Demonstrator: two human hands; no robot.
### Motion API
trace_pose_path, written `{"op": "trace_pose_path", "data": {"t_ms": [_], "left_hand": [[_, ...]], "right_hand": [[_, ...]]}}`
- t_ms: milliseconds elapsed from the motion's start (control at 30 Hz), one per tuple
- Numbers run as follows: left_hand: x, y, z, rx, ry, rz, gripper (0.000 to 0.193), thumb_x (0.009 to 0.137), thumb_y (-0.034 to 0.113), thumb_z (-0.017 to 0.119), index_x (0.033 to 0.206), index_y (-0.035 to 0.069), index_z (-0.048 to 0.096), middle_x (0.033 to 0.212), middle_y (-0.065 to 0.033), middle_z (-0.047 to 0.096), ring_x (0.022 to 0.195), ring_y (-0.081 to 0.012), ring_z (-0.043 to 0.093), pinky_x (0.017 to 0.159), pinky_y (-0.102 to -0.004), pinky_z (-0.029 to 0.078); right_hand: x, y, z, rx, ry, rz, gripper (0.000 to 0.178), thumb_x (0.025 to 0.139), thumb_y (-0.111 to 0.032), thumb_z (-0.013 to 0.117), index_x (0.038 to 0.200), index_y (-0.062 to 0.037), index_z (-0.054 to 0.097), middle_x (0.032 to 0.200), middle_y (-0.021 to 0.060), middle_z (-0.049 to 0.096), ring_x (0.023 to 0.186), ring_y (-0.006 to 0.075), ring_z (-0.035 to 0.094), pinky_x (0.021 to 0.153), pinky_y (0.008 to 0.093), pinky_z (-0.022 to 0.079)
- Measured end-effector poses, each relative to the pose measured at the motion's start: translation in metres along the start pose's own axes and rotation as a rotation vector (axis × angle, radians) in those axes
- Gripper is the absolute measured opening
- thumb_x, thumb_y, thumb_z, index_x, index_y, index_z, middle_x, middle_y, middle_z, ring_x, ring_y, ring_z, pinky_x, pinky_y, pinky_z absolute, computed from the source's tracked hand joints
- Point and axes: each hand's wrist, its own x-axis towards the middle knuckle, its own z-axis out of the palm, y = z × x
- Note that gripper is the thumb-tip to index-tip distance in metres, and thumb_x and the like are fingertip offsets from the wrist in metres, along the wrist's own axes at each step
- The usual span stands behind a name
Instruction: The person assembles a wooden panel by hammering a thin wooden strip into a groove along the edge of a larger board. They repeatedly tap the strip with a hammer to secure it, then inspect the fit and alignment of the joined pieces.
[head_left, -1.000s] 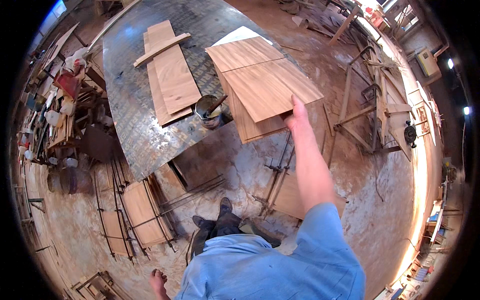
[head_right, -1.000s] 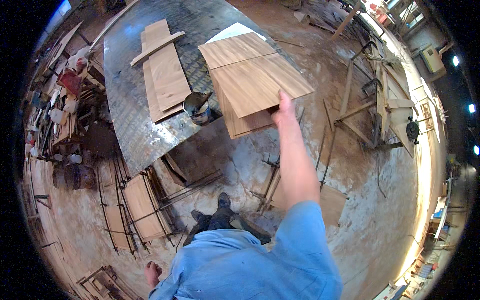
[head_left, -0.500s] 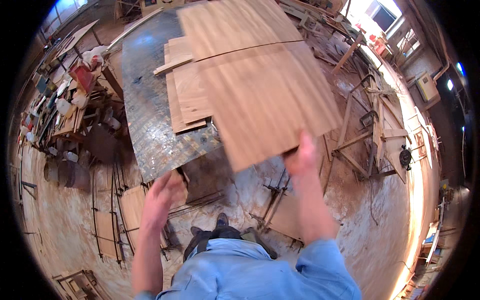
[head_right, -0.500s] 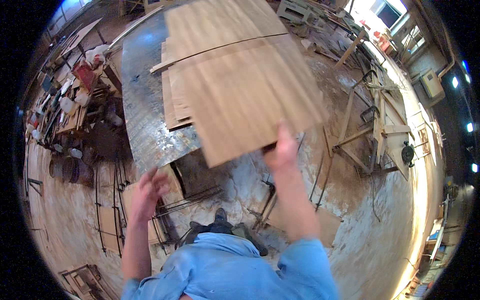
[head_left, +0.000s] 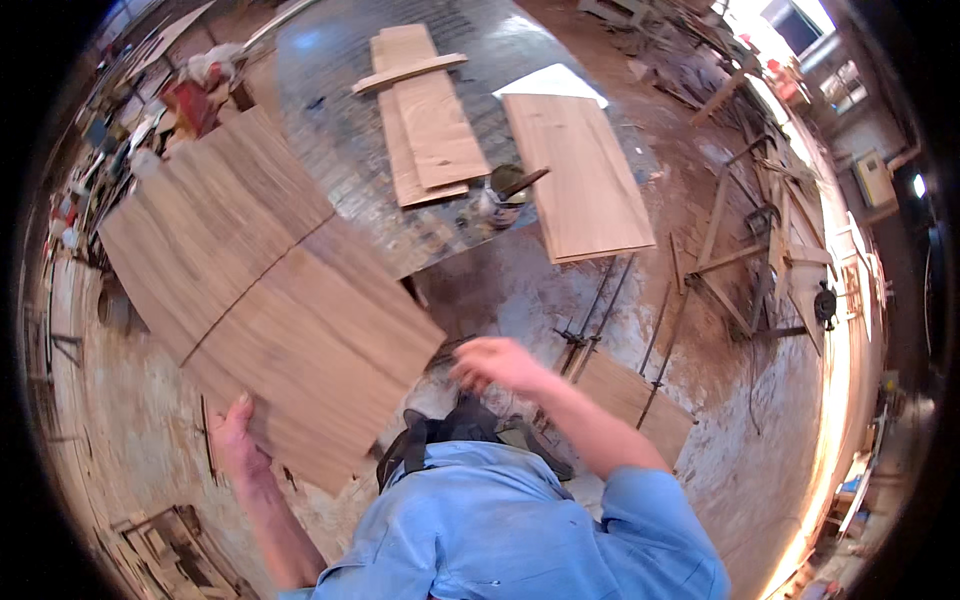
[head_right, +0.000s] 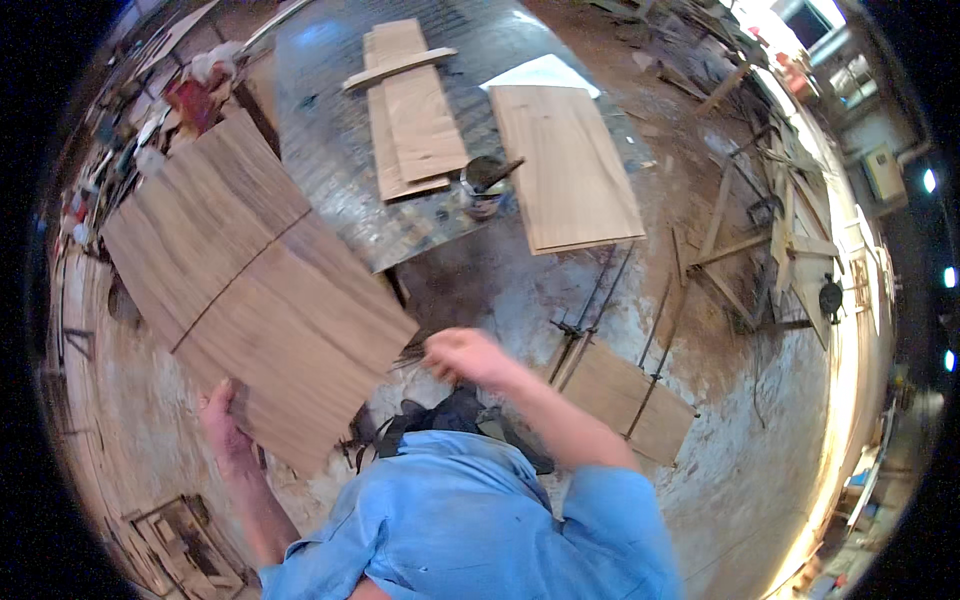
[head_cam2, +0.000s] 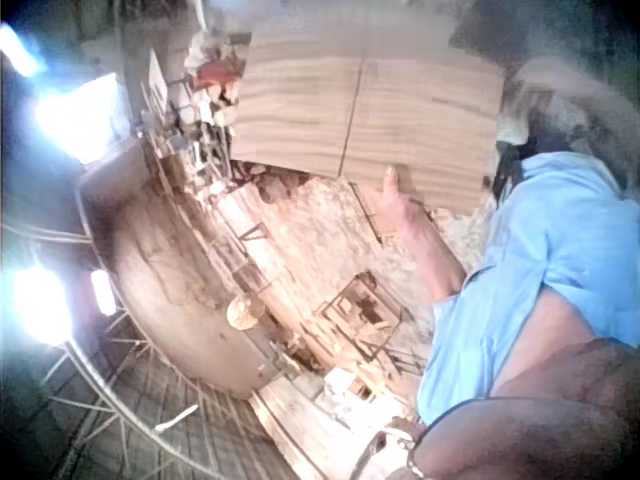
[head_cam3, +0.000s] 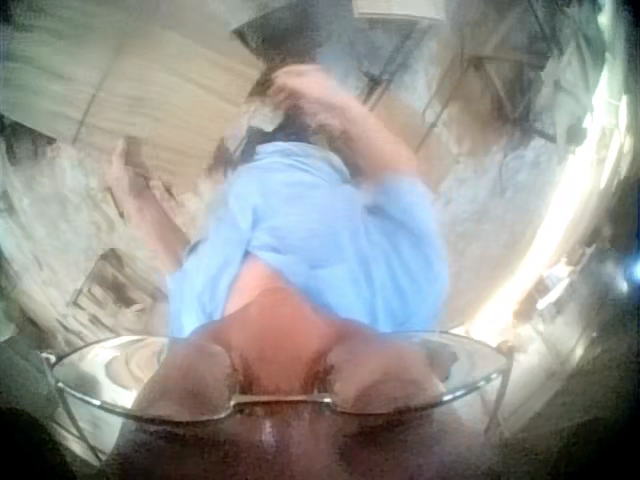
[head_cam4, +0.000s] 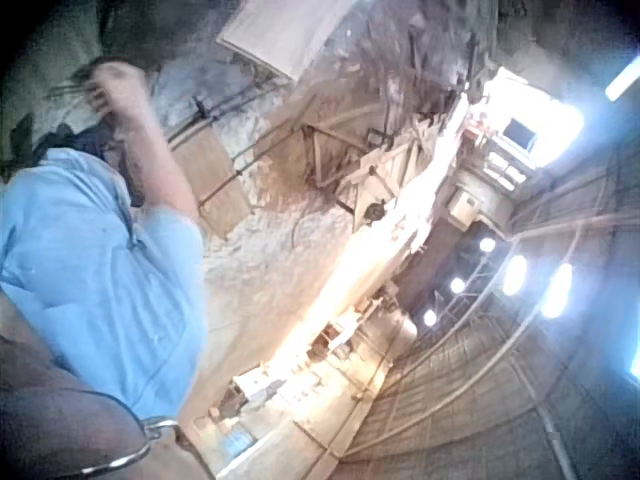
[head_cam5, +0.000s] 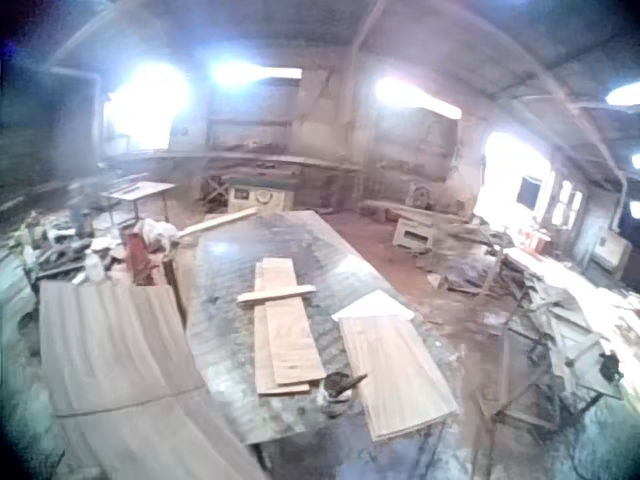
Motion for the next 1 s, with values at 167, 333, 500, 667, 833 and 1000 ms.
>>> {"op": "trace_pose_path", "data": {"t_ms": [167, 333, 500, 667, 833, 1000], "left_hand": [[-0.003, 0.065, -0.019, 0.458, -0.002, 0.144, 0.036, 0.085, 0.004, 0.056, 0.12, -0.003, 0.057, 0.104, -0.0078, 0.065, 0.092, -0.0137, 0.06, 0.08, -0.028, 0.048], [0.047, 0.106, 0.039, 0.696, -0.116, 0.12, 0.039, 0.081, 0.003, 0.055, 0.119, -0.005, 0.059, 0.1, -0.0076, 0.068, 0.086, -0.013, 0.061, 0.076, -0.0281, 0.049], [0.086, 0.095, 0.104, 0.849, -0.246, 0.043, 0.039, 0.079, 0.003, 0.055, 0.117, -0.004, 0.061, 0.093, -0.0083, 0.069, 0.083, -0.0135, 0.062, 0.075, -0.0289, 0.05], [0.095, 0.086, 0.151, 0.979, -0.329, 0.011, 0.036, 0.082, 0.002, 0.056, 0.117, -0.002, 0.062, 0.099, -0.0139, 0.071, 0.087, -0.0163, 0.067, 0.075, -0.0321, 0.052], [0.087, 0.099, 0.147, 1.178, -0.171, -0.069, 0.034, 0.085, 0.008, 0.059, 0.117, -0.002, 0.062, 0.097, -0.0152, 0.071, 0.09, -0.0214, 0.068, 0.078, -0.0355, 0.052], [0.098, 0.081, 0.137, 1.41, -0.15, 0.154, 0.034, 0.084, 0.019, 0.064, 0.11, -0.003, 0.062, 0.097, -0.0239, 0.068, 0.093, -0.0355, 0.067, 0.082, -0.0417, 0.051]], "right_hand": [[-0.005, -0.047, -0.1, -0.054, 0.536, -0.119, 0.036, 0.097, -0.032, 0.059, 0.113, -0.0008, 0.061, 0.092, 0.0103, 0.07, 0.069, 0.0123, 0.06, 0.056, 0.0264, 0.05], [0.033, -0.102, -0.176, -0.1, 0.603, -0.178, 0.045, 0.096, -0.028, 0.058, 0.13, 0.0002, 0.051, 0.088, 0.0076, 0.066, 0.058, 0.0086, 0.057, 0.045, 0.0223, 0.045], [0.067, -0.131, -0.203, -0.077, 0.635, -0.227, 0.056, 0.092, -0.03, 0.062, 0.134, 0.002, 0.047, 0.088, 0.0069, 0.064, 0.057, 0.0088, 0.055, 0.044, 0.0231, 0.043], [0.098, -0.135, -0.208, -0.004, 0.531, -0.262, 0.051, 0.092, -0.028, 0.064, 0.131, 0.0009, 0.05, 0.078, 0.0039, 0.062, 0.051, 0.0076, 0.052, 0.04, 0.0234, 0.04], [0.121, -0.144, -0.203, 0.019, 0.503, -0.281, 0.044, 0.091, -0.026, 0.066, 0.124, 0.0018, 0.057, 0.073, 0.002, 0.061, 0.051, 0.007, 0.05, 0.041, 0.0223, 0.037], [0.134, -0.154, -0.179, -0.254, 0.533, -0.307, 0.036, 0.089, -0.027, 0.067, 0.108, 0.0026, 0.068, 0.077, 0.0055, 0.066, 0.061, 0.0122, 0.058, 0.055, 0.0267, 0.046]]}}
